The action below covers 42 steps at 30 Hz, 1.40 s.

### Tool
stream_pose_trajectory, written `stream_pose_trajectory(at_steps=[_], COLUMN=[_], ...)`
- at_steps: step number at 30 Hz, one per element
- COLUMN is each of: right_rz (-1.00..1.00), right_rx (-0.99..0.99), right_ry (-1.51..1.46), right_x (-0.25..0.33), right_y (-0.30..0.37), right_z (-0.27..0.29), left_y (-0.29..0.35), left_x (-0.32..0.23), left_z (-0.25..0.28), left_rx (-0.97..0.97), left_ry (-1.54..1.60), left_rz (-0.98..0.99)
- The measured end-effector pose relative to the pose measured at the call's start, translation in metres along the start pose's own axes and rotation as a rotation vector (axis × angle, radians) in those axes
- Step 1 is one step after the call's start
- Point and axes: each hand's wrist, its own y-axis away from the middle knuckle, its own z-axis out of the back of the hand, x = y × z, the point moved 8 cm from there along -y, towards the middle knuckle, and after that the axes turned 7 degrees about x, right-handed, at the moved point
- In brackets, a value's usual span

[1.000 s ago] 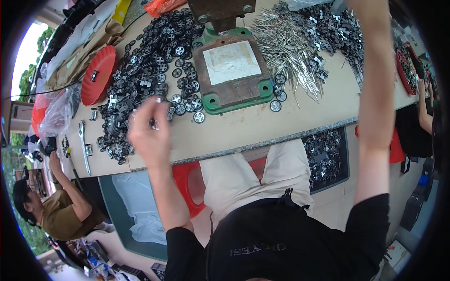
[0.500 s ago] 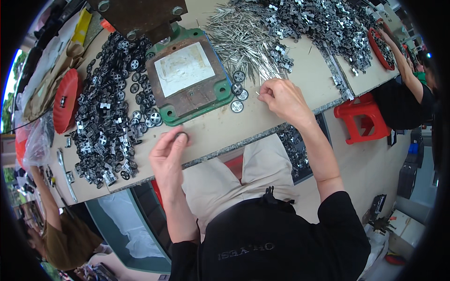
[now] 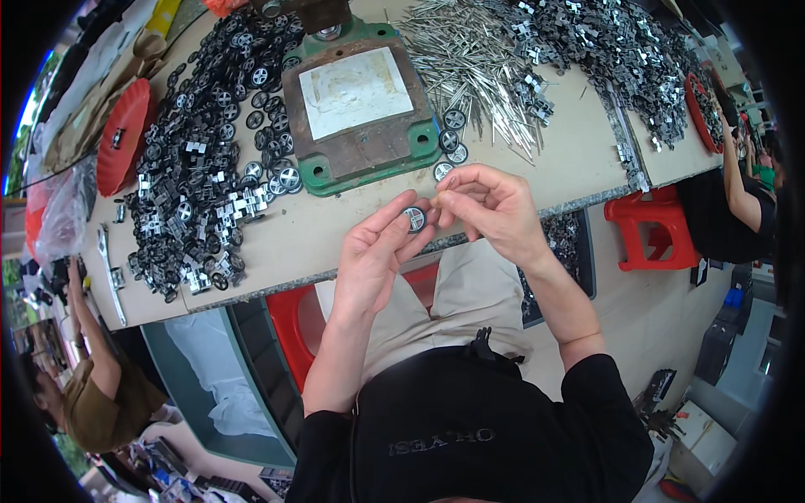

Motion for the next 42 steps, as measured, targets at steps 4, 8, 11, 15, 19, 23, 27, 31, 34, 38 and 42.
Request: stream_pose_trajectory(at_steps=[4,8,11,15,19,23,27,31,34,38,42], right_rz=[0.058,0.026,0.040,0.050,0.156,0.557,0.245,0.130,0.058,0.070,0.332], right_rx=[0.027,0.050,0.039,0.029,-0.061,-0.048,-0.025,0.119,-0.001,-0.465,-0.328], right_ry=[-0.077,-0.088,-0.095,-0.075,0.292,0.785,0.162,0.086,0.044,0.985,1.212], right_x=[-0.014,-0.024,-0.023,-0.020,-0.011,0.013,-0.022,-0.002,0.027,0.064,0.068], right_y=[-0.005,-0.007,-0.006,-0.005,0.000,0.014,0.007,0.009,0.001,-0.027,-0.050], right_z=[-0.006,-0.008,-0.008,-0.011,-0.012,-0.026,-0.008,-0.010,0.029,0.144,0.171], left_y=[0.001,0.002,0.002,0.001,-0.001,-0.003,-0.002,0.004,0.000,-0.004,-0.006], left_x=[0.002,0.002,0.002,0.003,0.004,0.005,0.005,0.005,0.003,0.005,0.007], left_z=[-0.003,-0.002,-0.003,-0.001,0.001,-0.001,-0.004,-0.001,-0.007,-0.010,-0.010], left_rx=[0.036,0.043,0.032,0.020,0.023,0.044,0.123,0.107,0.133,0.164,0.178], left_ry=[-0.012,-0.020,-0.030,-0.023,-0.038,0.009,0.017,-0.052,0.002,0.061,0.042], left_rz=[0.013,0.004,0.007,0.010,0.014,0.017,0.031,0.018,0.005,0.021,0.020])
